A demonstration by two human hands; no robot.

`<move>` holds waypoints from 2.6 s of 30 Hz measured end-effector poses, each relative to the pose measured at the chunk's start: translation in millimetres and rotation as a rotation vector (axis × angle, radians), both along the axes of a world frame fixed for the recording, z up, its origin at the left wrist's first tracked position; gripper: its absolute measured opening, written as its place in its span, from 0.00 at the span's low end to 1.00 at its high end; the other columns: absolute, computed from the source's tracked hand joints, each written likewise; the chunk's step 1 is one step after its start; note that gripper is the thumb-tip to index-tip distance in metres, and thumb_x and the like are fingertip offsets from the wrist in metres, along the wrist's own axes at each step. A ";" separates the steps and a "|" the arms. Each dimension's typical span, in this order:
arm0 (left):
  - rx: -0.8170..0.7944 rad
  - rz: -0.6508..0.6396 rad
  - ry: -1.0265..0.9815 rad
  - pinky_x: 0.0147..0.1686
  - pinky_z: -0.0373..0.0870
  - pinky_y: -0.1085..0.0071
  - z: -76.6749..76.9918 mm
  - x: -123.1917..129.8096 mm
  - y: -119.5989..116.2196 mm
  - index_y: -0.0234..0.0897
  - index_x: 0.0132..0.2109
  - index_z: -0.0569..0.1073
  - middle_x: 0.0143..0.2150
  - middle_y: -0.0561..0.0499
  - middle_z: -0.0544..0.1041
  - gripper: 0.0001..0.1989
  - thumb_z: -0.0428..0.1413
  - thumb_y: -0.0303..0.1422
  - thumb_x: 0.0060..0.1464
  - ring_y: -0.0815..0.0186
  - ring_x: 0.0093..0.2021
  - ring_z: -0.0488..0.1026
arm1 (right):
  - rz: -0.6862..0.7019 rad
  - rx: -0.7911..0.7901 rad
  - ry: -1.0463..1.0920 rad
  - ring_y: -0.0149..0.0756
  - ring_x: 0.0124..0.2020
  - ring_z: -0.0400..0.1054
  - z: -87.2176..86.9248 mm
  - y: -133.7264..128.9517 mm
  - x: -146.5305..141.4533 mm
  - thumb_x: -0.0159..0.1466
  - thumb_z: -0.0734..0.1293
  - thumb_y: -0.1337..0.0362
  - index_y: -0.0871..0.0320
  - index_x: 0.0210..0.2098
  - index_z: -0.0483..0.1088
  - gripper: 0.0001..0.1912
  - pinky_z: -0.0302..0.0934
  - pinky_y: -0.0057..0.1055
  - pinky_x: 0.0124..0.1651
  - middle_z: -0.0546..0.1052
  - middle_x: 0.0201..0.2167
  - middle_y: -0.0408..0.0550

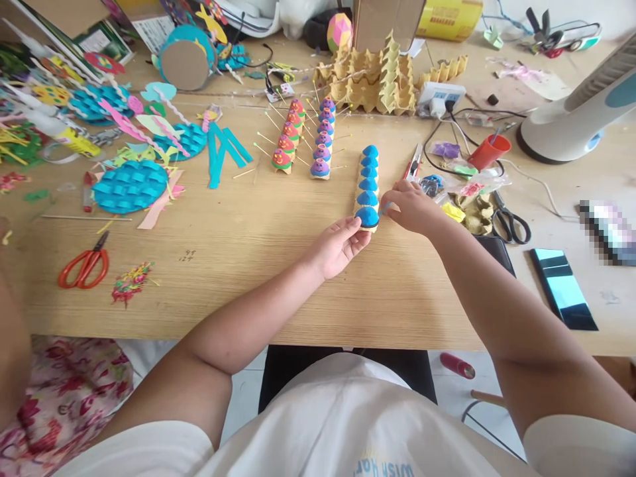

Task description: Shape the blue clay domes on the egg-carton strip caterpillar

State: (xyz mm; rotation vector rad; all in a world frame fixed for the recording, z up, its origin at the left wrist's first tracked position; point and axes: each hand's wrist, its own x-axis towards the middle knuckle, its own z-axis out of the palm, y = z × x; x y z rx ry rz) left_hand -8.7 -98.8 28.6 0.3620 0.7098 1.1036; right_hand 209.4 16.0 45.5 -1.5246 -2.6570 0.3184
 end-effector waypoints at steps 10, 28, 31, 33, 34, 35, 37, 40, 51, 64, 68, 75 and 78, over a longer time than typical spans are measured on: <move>0.026 -0.002 -0.098 0.50 0.80 0.75 -7.7 0.9 0.5 0.37 0.40 0.82 0.39 0.53 0.86 0.06 0.68 0.34 0.65 0.74 0.39 0.82 | -0.226 0.047 0.180 0.54 0.46 0.74 8.3 -27.7 2.9 0.72 0.63 0.64 0.55 0.48 0.75 0.10 0.67 0.53 0.54 0.82 0.41 0.59; 0.053 -0.044 -0.017 0.51 0.79 0.74 1.4 -3.9 -3.4 0.38 0.42 0.83 0.39 0.56 0.85 0.03 0.65 0.28 0.67 0.73 0.41 0.84 | -0.341 -0.521 1.629 0.31 0.29 0.65 23.2 -79.3 -16.2 0.59 0.82 0.42 0.48 0.34 0.75 0.21 0.65 0.30 0.34 0.70 0.26 0.38; 0.038 -0.049 0.018 0.51 0.78 0.74 1.1 -4.2 -3.7 0.38 0.42 0.83 0.41 0.56 0.85 0.02 0.66 0.29 0.67 0.72 0.43 0.85 | -0.268 -0.527 1.536 0.33 0.30 0.62 25.3 -87.3 -22.0 0.58 0.81 0.40 0.49 0.30 0.75 0.23 0.65 0.35 0.36 0.70 0.29 0.42; 0.045 -0.070 -0.001 0.51 0.77 0.75 -1.2 -4.7 -3.5 0.38 0.43 0.83 0.42 0.55 0.86 0.01 0.67 0.30 0.66 0.73 0.44 0.84 | -0.240 -0.522 1.470 0.36 0.31 0.62 25.7 -90.9 -25.7 0.59 0.79 0.37 0.50 0.29 0.75 0.24 0.64 0.37 0.36 0.70 0.31 0.44; 0.054 -0.078 -0.019 0.52 0.78 0.76 -2.5 -4.9 -3.2 0.38 0.43 0.84 0.42 0.54 0.86 0.03 0.69 0.31 0.64 0.73 0.44 0.84 | -0.231 -0.522 1.448 0.36 0.31 0.62 25.0 -91.8 -27.3 0.59 0.79 0.36 0.50 0.29 0.75 0.25 0.63 0.38 0.37 0.70 0.31 0.45; 0.062 -0.081 -0.038 0.52 0.78 0.77 -3.8 -5.2 -2.9 0.38 0.43 0.84 0.42 0.54 0.86 0.06 0.72 0.32 0.61 0.73 0.43 0.84 | -0.224 -0.527 1.436 0.37 0.32 0.61 23.6 -92.2 -28.6 0.59 0.79 0.36 0.50 0.29 0.76 0.25 0.63 0.38 0.37 0.71 0.31 0.45; 0.074 -0.080 -0.067 0.51 0.79 0.78 -5.4 -5.7 -2.3 0.38 0.44 0.84 0.42 0.53 0.87 0.14 0.77 0.35 0.53 0.74 0.42 0.84 | -0.207 -0.546 1.441 0.36 0.32 0.61 19.3 -91.9 -30.4 0.59 0.79 0.36 0.50 0.30 0.77 0.25 0.61 0.38 0.38 0.71 0.31 0.45; 0.083 -0.073 -0.094 0.48 0.80 0.81 -5.0 -6.2 -2.0 0.36 0.44 0.84 0.42 0.52 0.87 0.21 0.81 0.37 0.45 0.75 0.41 0.84 | -0.182 -0.572 1.469 0.36 0.32 0.62 10.9 -90.4 -30.9 0.59 0.80 0.38 0.50 0.31 0.79 0.23 0.61 0.36 0.39 0.72 0.30 0.44; 0.030 -0.042 -0.069 0.43 0.81 0.83 0.6 -6.2 -2.2 0.38 0.42 0.83 0.40 0.55 0.88 0.15 0.78 0.33 0.50 0.76 0.38 0.85 | -0.175 -0.475 1.413 0.35 0.36 0.69 3.4 -91.8 -30.2 0.63 0.80 0.42 0.51 0.36 0.79 0.20 0.67 0.36 0.45 0.77 0.35 0.44; -0.051 0.014 -0.056 0.44 0.80 0.82 6.8 -4.7 -3.5 0.36 0.41 0.82 0.39 0.54 0.86 0.06 0.71 0.29 0.60 0.76 0.37 0.83 | -0.139 -0.515 1.538 0.30 0.34 0.69 -8.6 -88.2 -35.8 0.60 0.84 0.46 0.53 0.34 0.76 0.21 0.65 0.32 0.41 0.77 0.31 0.40; -0.093 0.026 -0.042 0.41 0.80 0.82 8.7 -4.4 -3.7 0.33 0.41 0.81 0.37 0.53 0.85 0.06 0.70 0.30 0.62 0.75 0.36 0.83 | -0.212 -0.626 1.601 0.29 0.32 0.67 -10.7 -87.6 -38.2 0.55 0.85 0.44 0.53 0.33 0.76 0.24 0.63 0.31 0.40 0.76 0.30 0.39; -0.057 0.024 -0.077 0.40 0.81 0.84 6.1 -5.0 -5.4 0.33 0.40 0.82 0.37 0.52 0.87 0.03 0.67 0.27 0.65 0.75 0.36 0.85 | -0.207 -0.644 1.620 0.28 0.32 0.64 -11.8 -88.3 -41.9 0.55 0.86 0.45 0.53 0.33 0.75 0.24 0.61 0.30 0.40 0.75 0.30 0.38; -0.045 0.016 -0.073 0.41 0.82 0.83 5.4 -4.9 -5.7 0.33 0.41 0.83 0.38 0.53 0.87 0.03 0.68 0.28 0.64 0.75 0.36 0.85 | -0.198 -0.645 1.621 0.29 0.32 0.64 -12.7 -88.6 -44.3 0.56 0.85 0.45 0.53 0.33 0.75 0.24 0.62 0.31 0.40 0.74 0.29 0.38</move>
